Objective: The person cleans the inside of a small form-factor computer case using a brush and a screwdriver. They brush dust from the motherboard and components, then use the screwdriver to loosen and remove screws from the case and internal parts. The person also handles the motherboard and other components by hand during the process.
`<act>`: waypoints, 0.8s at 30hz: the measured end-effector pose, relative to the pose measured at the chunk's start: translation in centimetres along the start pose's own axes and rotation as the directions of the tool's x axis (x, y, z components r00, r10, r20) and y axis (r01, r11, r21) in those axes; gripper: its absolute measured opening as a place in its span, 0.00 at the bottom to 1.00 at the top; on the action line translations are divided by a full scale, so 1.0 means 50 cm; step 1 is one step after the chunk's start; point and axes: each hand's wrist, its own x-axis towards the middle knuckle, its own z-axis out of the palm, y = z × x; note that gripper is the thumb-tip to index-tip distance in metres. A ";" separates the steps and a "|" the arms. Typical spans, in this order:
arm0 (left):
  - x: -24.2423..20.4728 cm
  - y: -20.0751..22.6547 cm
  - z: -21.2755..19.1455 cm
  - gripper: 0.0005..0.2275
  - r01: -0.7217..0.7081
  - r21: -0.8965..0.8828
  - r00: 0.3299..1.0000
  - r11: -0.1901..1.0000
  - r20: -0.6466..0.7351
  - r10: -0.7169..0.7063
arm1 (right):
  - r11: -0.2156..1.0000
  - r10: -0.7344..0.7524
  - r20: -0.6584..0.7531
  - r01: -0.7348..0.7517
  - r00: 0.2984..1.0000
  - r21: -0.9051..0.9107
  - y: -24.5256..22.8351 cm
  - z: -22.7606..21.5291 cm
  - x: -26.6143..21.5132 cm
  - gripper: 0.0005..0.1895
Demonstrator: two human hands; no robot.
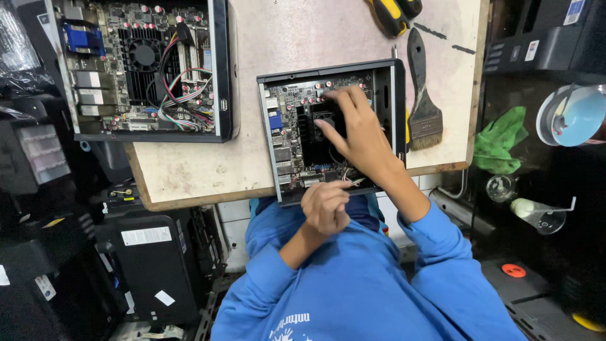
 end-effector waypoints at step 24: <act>0.078 0.026 0.037 0.14 0.080 0.483 0.980 0.872 0.123 -0.158 | 0.940 -0.217 -0.137 0.169 0.967 -0.296 0.016 0.023 0.007 0.08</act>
